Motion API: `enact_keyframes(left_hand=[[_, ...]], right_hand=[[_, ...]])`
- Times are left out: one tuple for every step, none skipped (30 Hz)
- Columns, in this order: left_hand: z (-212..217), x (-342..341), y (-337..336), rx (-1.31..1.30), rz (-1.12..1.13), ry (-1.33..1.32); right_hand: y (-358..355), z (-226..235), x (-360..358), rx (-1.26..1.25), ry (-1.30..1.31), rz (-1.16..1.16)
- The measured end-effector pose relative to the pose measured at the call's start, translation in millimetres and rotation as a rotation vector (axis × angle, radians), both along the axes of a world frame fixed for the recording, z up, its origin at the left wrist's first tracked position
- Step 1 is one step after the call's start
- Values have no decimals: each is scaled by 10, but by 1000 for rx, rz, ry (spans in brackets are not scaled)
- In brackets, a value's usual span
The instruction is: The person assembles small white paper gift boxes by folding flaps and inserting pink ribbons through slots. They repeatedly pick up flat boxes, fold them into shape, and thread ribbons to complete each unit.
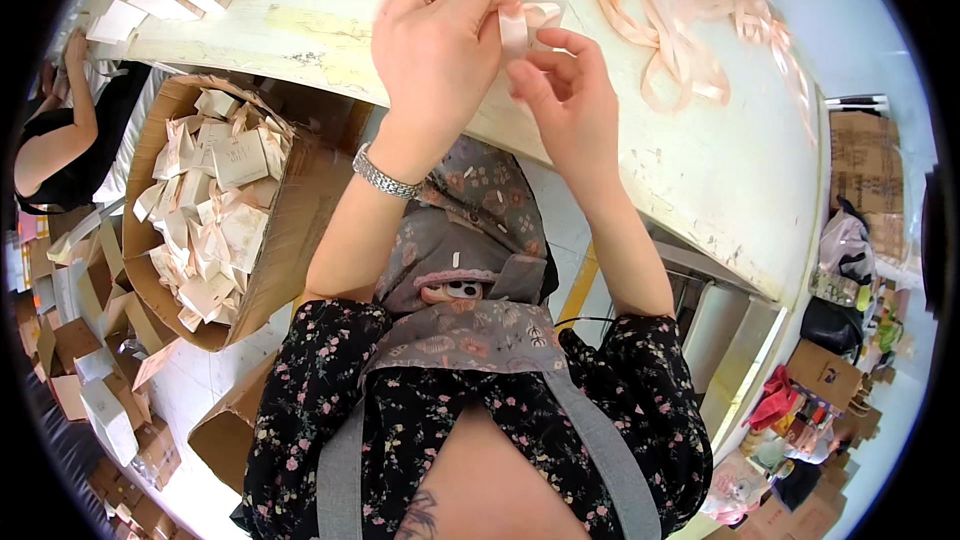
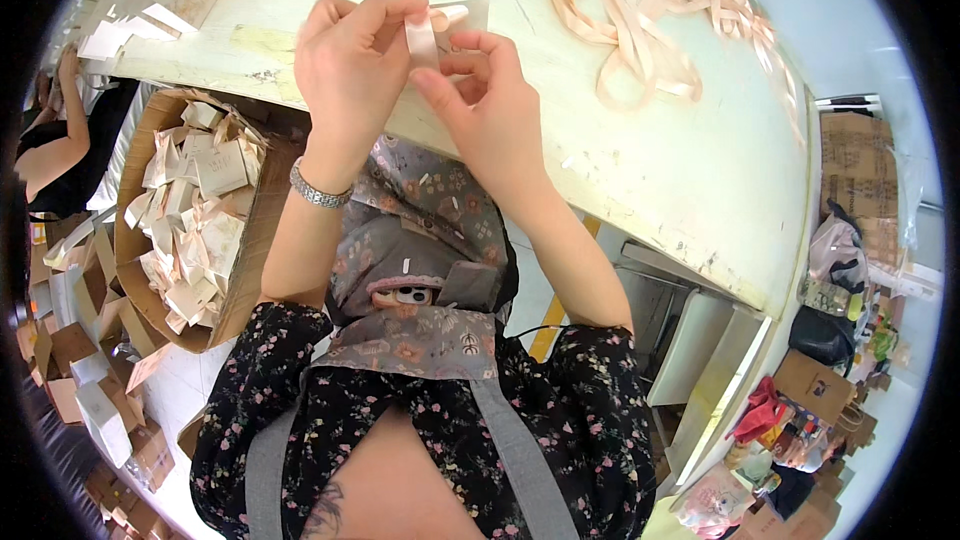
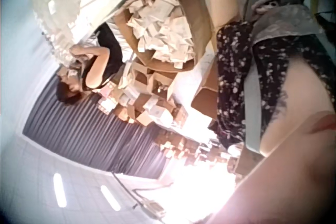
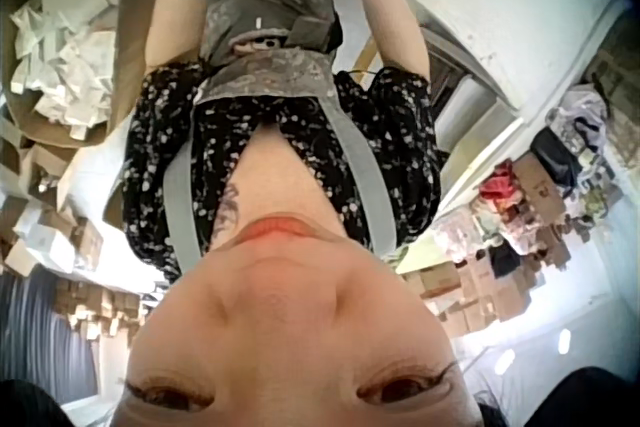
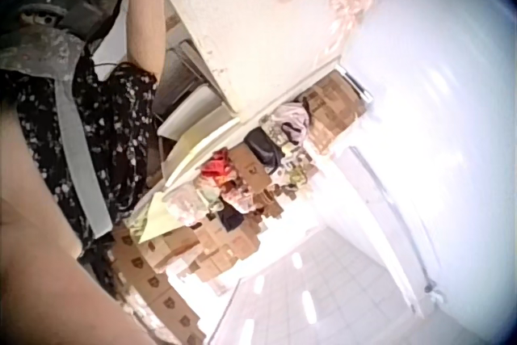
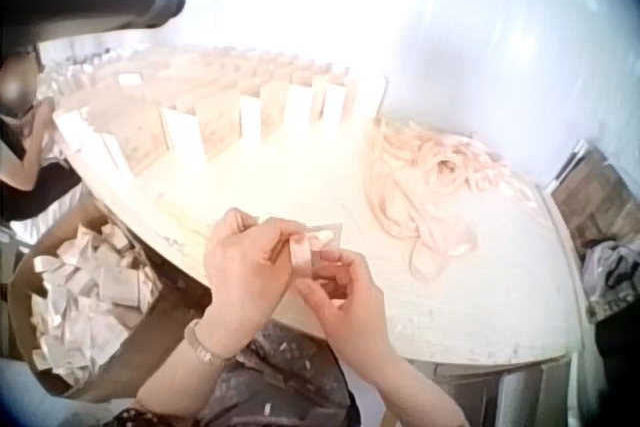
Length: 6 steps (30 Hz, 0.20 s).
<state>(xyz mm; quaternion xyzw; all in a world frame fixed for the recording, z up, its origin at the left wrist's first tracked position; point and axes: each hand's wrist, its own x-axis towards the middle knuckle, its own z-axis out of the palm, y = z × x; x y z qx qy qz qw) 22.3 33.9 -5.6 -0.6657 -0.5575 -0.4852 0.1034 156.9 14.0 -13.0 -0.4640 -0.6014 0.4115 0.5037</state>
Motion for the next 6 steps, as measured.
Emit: enact_keyframes(left_hand=[[-16,-21,16,47,12,90],[-34,-52,35,61,-29,53],[-70,-84,57,75,-70,15],[-84,-100,65,88,-112,-24],[-77,-100,53,-116,-190,-285],[-60,-93,8,-323,-266,-545]], right_hand=[[22,-50,21,-66,73,67],[87,-87,40,-129,155,137],[148,-115,53,-191,236,206],[191,-137,59,-173,173,207],[251,-157,63,-153,105,208],[307,-172,63,-133,37,209]])
